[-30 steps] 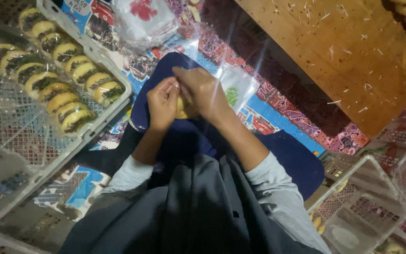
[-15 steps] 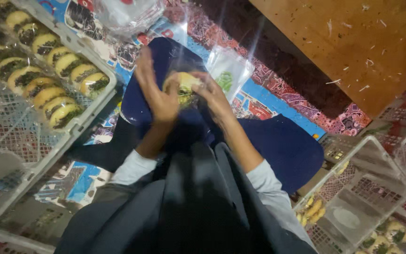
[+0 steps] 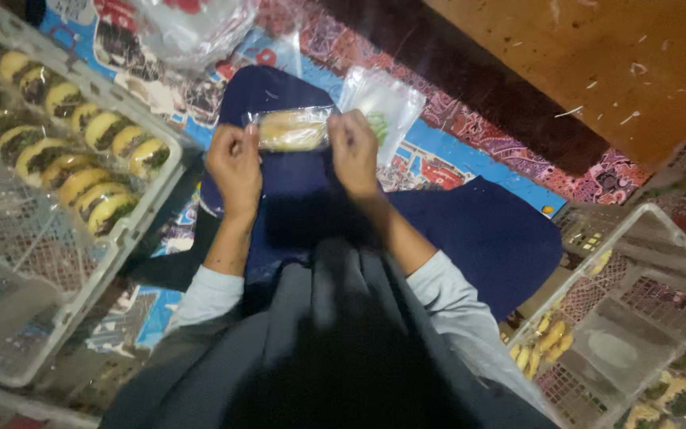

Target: The person sits on a mat and repeatedly picks up doughnuts from a wooden board, places them into clear plastic bags, and then puts the packaged doughnuts into a white plastic crate. The person handles the doughnuts one at a time throughout the clip.

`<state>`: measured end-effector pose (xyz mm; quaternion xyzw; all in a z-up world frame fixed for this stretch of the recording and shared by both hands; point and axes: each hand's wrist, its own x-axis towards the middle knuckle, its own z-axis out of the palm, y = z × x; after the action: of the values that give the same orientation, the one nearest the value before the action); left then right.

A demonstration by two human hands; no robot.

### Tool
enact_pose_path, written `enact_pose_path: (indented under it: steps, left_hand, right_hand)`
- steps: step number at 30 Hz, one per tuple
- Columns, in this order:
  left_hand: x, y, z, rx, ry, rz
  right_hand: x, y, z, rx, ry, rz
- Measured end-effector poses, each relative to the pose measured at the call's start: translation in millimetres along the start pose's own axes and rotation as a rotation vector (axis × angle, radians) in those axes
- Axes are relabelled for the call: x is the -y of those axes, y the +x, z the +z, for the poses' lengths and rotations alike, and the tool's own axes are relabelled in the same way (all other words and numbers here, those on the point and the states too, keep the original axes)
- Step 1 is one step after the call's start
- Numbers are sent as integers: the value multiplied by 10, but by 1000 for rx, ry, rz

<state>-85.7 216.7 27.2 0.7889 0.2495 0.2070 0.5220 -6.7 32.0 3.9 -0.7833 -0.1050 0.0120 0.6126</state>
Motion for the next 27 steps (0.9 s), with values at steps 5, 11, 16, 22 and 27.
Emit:
enact_pose_path:
  steps: [5, 11, 16, 22, 27]
  left_hand:
    - [83, -98, 247, 102, -10, 88]
    - [187, 164, 1849, 469, -36, 282]
    - [703, 484, 2705, 531, 382, 621]
    - [573, 401, 2454, 755, 534, 551]
    - [-195, 341, 2016, 406, 108, 650]
  right_hand:
    - [-810, -297, -74, 20, -123, 86]
    - [-1902, -38, -875, -269, 14, 331]
    - [-2038, -138, -1563, -350, -545, 480]
    - [-1496, 339, -1390, -263, -657, 27]
    - [-849, 821, -1220, 152, -7, 509]
